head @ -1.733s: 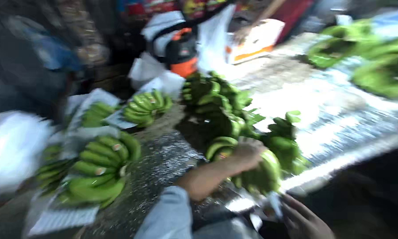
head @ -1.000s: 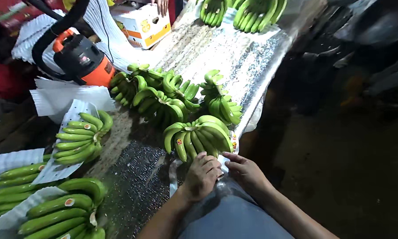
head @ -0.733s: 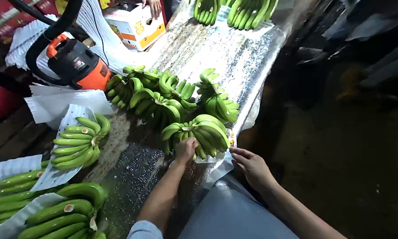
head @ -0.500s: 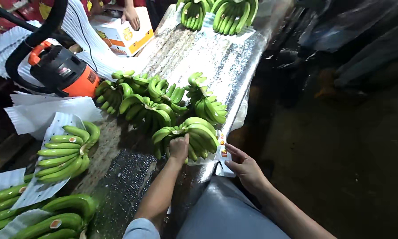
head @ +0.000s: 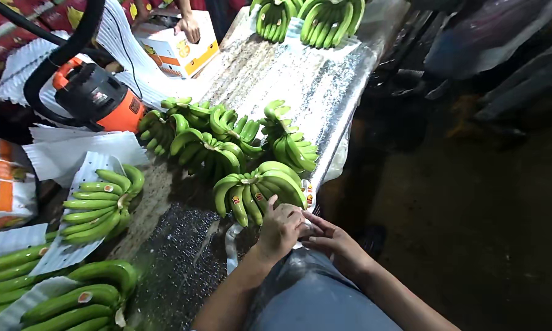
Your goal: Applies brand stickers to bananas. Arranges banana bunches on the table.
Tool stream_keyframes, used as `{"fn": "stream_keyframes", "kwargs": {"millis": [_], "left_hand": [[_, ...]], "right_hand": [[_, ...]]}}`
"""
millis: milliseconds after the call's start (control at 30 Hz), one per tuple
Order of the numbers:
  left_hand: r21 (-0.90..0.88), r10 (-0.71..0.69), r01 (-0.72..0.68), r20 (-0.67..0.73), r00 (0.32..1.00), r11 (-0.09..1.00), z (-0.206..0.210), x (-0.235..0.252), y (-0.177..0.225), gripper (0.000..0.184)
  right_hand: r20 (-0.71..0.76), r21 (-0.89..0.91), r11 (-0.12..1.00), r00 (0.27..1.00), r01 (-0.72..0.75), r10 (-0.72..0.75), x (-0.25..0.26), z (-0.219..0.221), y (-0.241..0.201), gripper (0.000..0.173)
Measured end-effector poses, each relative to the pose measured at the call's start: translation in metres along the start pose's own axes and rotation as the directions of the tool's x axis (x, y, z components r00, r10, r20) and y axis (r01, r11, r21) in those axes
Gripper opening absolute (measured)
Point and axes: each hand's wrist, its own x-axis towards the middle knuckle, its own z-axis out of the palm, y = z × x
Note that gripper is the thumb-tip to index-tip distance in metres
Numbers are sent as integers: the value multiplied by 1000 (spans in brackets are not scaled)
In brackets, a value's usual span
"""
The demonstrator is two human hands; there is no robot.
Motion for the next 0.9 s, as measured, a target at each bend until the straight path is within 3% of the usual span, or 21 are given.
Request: {"fn": "stream_keyframes", "kwargs": {"millis": [133, 200, 267, 333, 367, 433, 533, 633, 767, 833, 900], "left_hand": [[-5, 138, -139, -77, 987, 990, 4, -12, -8, 20], [-145, 130, -134, -35, 991, 980, -1, -17, -6, 16], [-410, 39, -5, 74, 997, 912, -9, -20, -4, 18], [-517, -145, 232, 202, 968, 824, -18, -16, -10, 15], [-457, -258, 351, 253, 932, 817, -20, -11, -19, 14], [-232, -419, 486, 286, 862, 843, -14, -1, -45, 20], [-34, -434, 459, 270, 859, 888, 8, 11, -77, 24], [109, -442, 430, 281, 852, 896, 20, 24, -80, 26], [174, -459, 439, 96, 883, 881, 33, 21, -81, 22], [105, -565, 555, 185, 804, 825, 24, 27, -77, 23], [-4, -558, 587, 305, 772, 810, 11, 32, -77, 25]], "right_hand": [[54, 189, 969, 987, -158, 150, -4, 0, -1, 45], [-52, 225, 956, 977, -191, 208, -4, 3, -2, 43], [-250, 297, 944, 943, -141, 220, 2, 1, 2, 34], [-378, 353, 935, 912, -19, 161, 7, -7, 7, 15], [-407, 375, 927, 902, 23, 143, 8, -9, 8, 7], [-391, 383, 923, 912, 37, 126, 4, -11, 5, 21], [-269, 326, 945, 956, -28, 121, -4, -7, 2, 46], [-207, 201, 978, 973, -63, 105, -11, -8, 1, 53], [-211, 13, 997, 975, -73, 75, -17, -12, -5, 36], [-227, -57, 997, 973, -51, 37, -18, -13, -7, 27], [-296, -119, 993, 955, -2, -33, -18, -12, -7, 18]]}}
